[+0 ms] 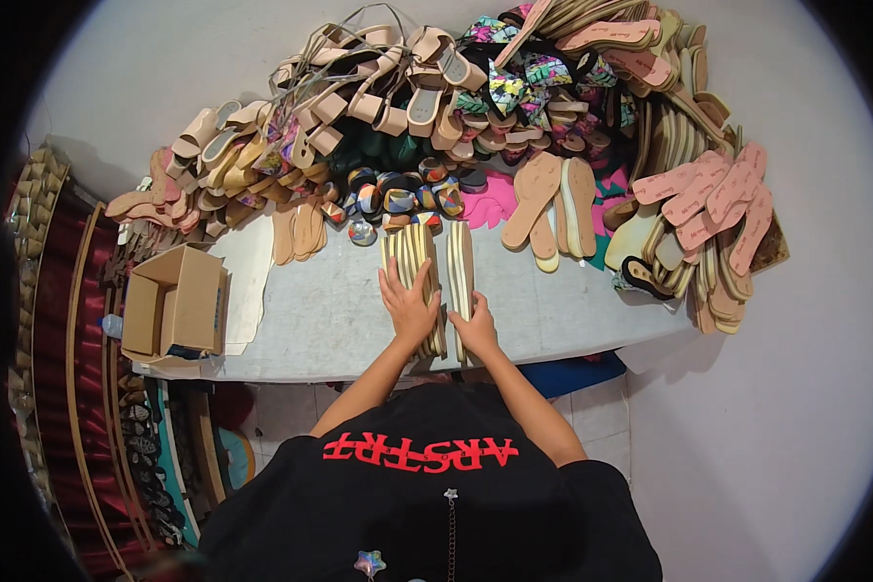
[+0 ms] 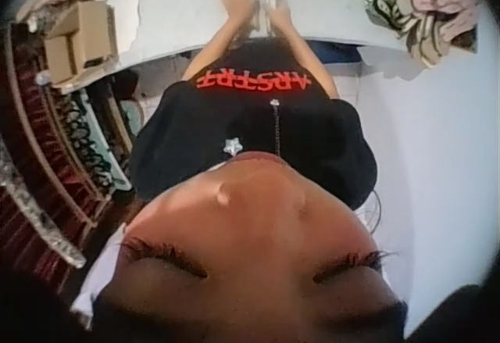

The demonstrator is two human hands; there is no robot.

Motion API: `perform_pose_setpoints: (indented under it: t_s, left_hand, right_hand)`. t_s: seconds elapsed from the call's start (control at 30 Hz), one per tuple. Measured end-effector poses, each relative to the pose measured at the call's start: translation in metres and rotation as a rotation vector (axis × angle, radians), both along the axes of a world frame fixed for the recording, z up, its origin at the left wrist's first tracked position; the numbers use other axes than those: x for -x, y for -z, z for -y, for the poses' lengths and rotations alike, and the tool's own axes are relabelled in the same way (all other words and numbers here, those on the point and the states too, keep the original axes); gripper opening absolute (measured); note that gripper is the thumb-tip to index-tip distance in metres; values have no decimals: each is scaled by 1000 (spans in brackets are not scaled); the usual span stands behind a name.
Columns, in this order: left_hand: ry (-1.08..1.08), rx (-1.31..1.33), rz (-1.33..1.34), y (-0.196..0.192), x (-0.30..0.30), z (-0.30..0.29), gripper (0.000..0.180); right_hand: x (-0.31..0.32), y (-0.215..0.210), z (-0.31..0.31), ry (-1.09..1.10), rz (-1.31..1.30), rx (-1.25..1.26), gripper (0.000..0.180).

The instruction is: Stacking shoe insoles, tying them together with a cord, and placing the bundle into a cardboard box.

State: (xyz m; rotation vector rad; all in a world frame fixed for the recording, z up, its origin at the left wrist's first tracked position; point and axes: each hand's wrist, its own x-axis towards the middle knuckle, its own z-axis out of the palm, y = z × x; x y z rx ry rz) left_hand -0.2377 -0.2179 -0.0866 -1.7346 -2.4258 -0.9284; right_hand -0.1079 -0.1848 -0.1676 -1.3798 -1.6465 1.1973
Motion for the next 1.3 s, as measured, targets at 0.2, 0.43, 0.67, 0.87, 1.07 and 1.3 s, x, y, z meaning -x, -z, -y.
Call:
perform_pose_setpoints:
  t_s: [0.2,0.43,0.67,0.87,1.07,1.3]
  left_hand:
    - [35,-12,11,-5,5,26,49]
    - [31,-8,28,-1,7,41,36]
    - [56,-69,-22,9,8,22,27]
    - [36,-54,-9,12,9,15,30]
    - [25,-15,-10,9,8,12,31]
    - [55,-88,14,10,10,14,31]
  right_hand:
    - [19,-25,22,-73,-168,148,69]
    - [23,-26,39,-75,-70,118,72]
    - [22,-5,11,-78,-152,186,72]
    - [18,-18,0,-148,-174,312,65]
    - [21,-15,-8,-146,-266,372,61]
    - [25,-13,-7,-173,-334,294,65]
